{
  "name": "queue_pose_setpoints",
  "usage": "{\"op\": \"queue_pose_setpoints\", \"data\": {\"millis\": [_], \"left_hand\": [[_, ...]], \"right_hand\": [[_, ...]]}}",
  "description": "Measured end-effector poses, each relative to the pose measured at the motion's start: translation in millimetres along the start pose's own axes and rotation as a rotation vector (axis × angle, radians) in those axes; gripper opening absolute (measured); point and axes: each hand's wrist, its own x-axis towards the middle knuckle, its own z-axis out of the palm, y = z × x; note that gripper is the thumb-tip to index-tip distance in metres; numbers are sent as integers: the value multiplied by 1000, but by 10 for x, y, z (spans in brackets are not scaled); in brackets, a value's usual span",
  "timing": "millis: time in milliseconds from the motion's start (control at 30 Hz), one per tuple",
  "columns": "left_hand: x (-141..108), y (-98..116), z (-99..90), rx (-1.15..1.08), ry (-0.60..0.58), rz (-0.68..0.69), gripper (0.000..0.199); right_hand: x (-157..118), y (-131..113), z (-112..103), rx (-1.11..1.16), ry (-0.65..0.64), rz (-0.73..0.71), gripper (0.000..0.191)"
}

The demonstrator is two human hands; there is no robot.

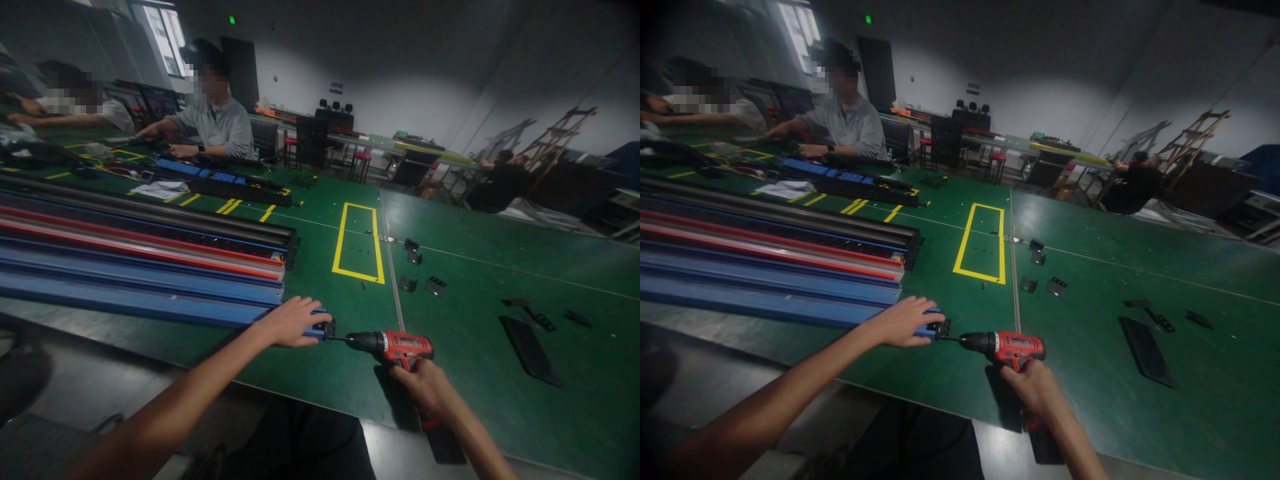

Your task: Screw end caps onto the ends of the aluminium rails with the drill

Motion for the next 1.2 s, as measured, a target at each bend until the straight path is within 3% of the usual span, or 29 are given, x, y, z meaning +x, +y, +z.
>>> {"op": "queue_pose_setpoints", "data": {"millis": [1200], "left_hand": [[3,4,4,-2,-9,-21,54]], "right_hand": [[-44,-73,-26,61,-16,13,30]]}}
